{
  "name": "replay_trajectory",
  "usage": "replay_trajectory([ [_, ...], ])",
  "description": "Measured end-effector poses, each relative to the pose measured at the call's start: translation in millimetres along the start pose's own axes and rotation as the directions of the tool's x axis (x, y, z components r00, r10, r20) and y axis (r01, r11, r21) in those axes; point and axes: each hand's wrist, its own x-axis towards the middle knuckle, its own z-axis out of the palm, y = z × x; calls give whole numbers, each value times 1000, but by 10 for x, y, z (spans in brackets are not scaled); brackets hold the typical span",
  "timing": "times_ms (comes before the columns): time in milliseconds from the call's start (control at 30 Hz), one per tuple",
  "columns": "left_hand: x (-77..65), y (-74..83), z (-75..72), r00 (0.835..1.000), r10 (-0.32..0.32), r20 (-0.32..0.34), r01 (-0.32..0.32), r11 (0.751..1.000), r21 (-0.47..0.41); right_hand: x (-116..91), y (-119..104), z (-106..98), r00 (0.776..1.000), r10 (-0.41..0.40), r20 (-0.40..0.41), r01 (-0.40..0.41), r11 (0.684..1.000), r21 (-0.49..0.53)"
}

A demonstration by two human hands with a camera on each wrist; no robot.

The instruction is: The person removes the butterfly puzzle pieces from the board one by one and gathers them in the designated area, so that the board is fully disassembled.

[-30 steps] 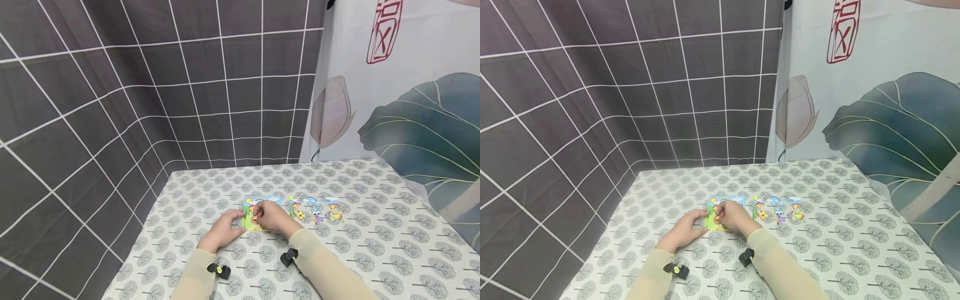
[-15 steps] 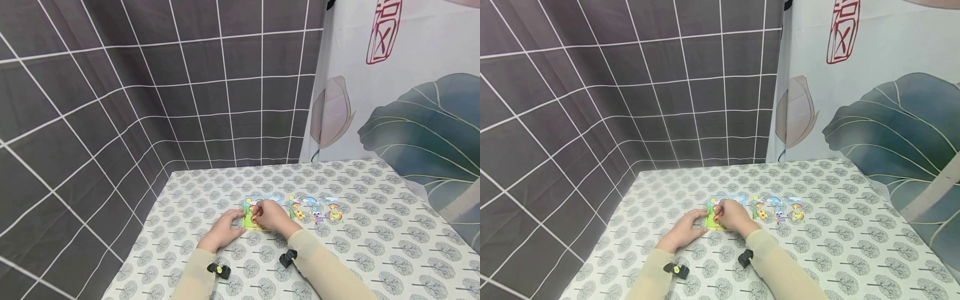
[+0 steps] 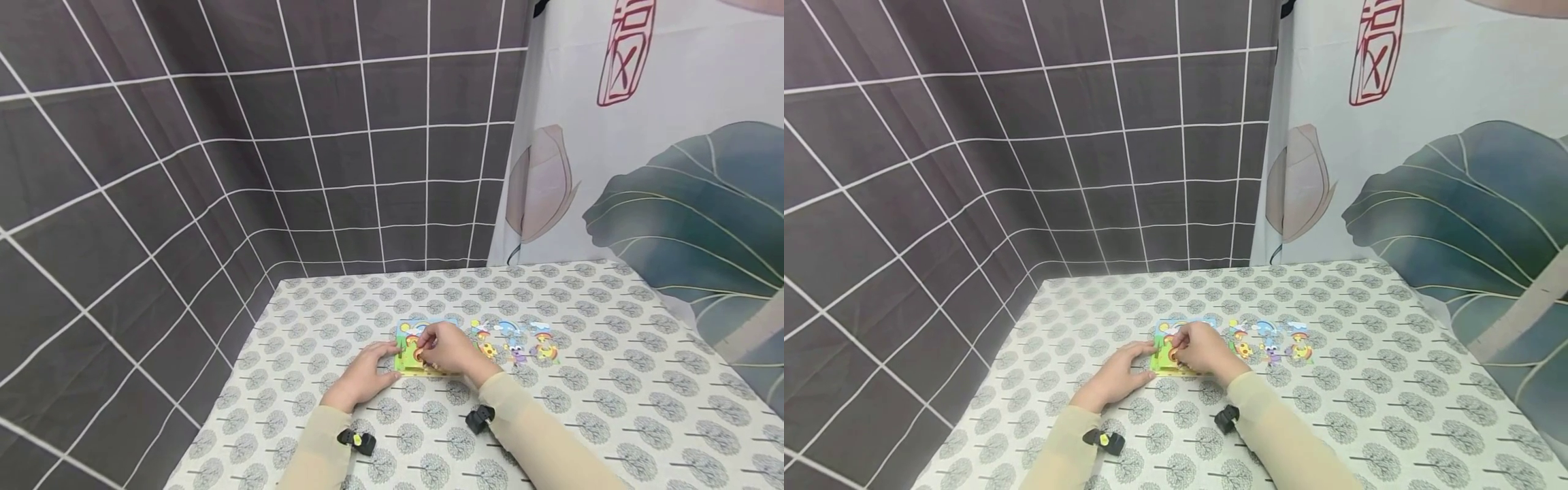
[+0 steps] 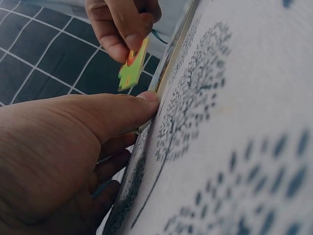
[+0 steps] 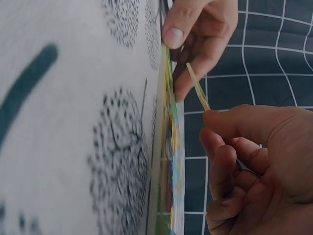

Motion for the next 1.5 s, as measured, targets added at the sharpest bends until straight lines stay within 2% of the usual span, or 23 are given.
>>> replay_trajectory([
  [200, -12, 14, 5, 1000, -3, -3, 3, 1000, -9, -79, 67, -126, 1000, -11, -6, 11, 1000, -1],
  [333, -24, 25, 14, 1000, -29, 5, 29, 1000, -6, -167, 151, -218, 1000, -14, -1, 14, 1000, 26],
  [800, -41, 7, 15, 999, -39, -9, 39, 999, -16, -485, 486, -518, 997, 54, 46, -53, 999, -12],
  [1067, -24, 33, 1, 999, -34, -5, 34, 999, -27, -630, 658, -663, 997, 25, 70, -25, 1000, 2],
  [1200, -17, 40, -2, 1000, -22, -4, 22, 1000, -22, -691, 715, -724, 995, 32, 91, -35, 999, 35],
  [1500, -18, 29, 12, 999, -35, -7, 35, 999, -32, -746, 825, -749, 994, 64, 87, -64, 998, -1],
])
